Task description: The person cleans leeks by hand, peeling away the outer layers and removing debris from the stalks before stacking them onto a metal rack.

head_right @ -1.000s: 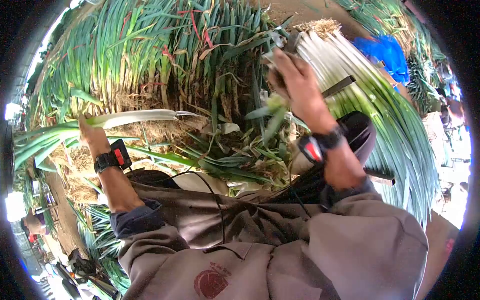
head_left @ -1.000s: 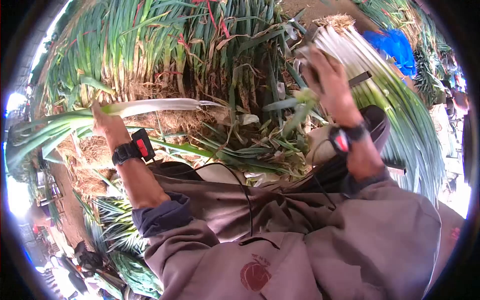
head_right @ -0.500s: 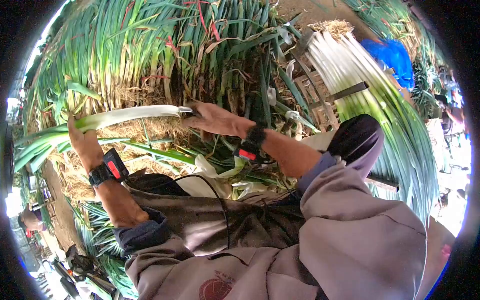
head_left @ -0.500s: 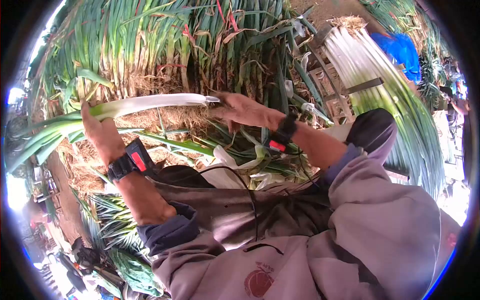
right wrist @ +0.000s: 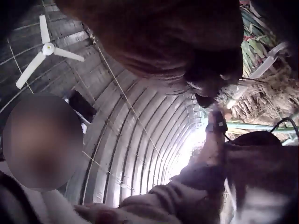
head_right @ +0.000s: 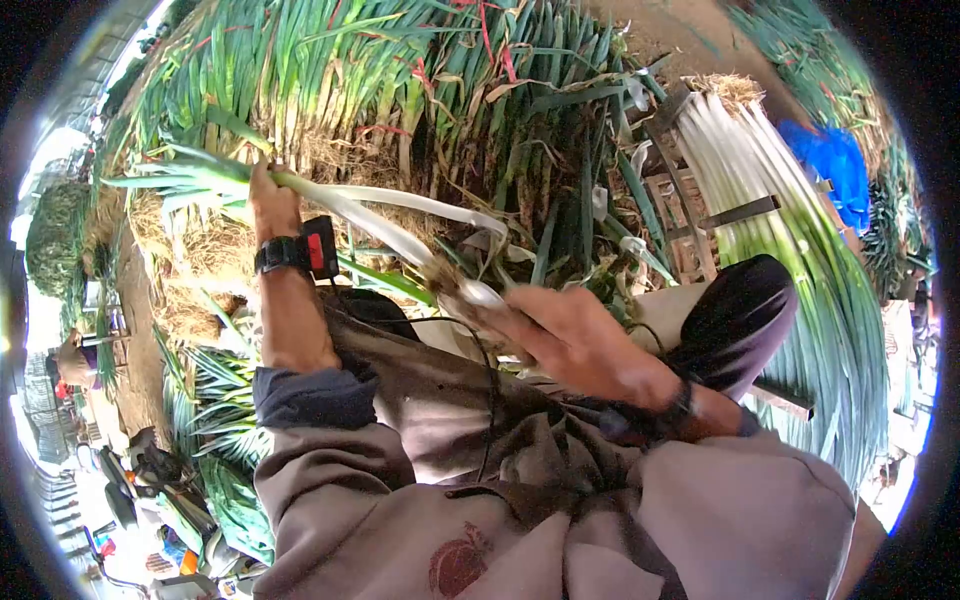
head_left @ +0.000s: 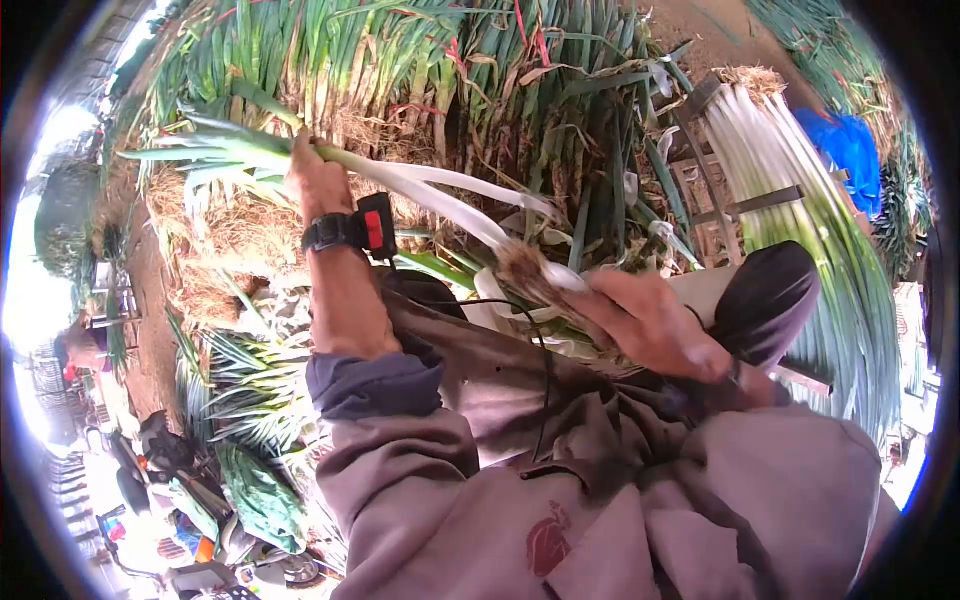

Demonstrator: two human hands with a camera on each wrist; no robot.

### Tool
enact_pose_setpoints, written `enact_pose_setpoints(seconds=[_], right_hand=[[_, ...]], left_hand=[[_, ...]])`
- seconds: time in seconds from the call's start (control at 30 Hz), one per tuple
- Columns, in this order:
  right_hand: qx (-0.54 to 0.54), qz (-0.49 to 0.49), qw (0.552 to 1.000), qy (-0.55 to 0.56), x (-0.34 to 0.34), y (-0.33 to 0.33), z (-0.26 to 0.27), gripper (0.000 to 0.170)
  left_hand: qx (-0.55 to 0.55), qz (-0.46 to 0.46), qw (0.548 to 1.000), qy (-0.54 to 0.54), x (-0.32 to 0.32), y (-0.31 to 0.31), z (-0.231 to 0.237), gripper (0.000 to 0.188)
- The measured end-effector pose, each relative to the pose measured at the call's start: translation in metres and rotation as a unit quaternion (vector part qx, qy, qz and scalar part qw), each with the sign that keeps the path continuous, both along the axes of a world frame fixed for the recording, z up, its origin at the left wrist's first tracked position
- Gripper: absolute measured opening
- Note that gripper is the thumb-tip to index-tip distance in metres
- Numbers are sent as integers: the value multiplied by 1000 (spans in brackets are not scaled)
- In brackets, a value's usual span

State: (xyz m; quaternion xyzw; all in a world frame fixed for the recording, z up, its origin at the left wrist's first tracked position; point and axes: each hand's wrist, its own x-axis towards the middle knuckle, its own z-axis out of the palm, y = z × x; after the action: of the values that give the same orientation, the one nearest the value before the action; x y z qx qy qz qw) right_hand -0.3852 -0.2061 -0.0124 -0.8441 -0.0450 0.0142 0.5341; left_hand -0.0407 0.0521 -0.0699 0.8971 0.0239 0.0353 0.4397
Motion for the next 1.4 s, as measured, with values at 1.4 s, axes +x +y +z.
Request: enact_pose_setpoints(seconds=[1.4], right_hand=[[-176,-150,969,-87,85,-158,-157,40]], left_hand=[[-719,-74,690,-41,16,-32,25,15]])
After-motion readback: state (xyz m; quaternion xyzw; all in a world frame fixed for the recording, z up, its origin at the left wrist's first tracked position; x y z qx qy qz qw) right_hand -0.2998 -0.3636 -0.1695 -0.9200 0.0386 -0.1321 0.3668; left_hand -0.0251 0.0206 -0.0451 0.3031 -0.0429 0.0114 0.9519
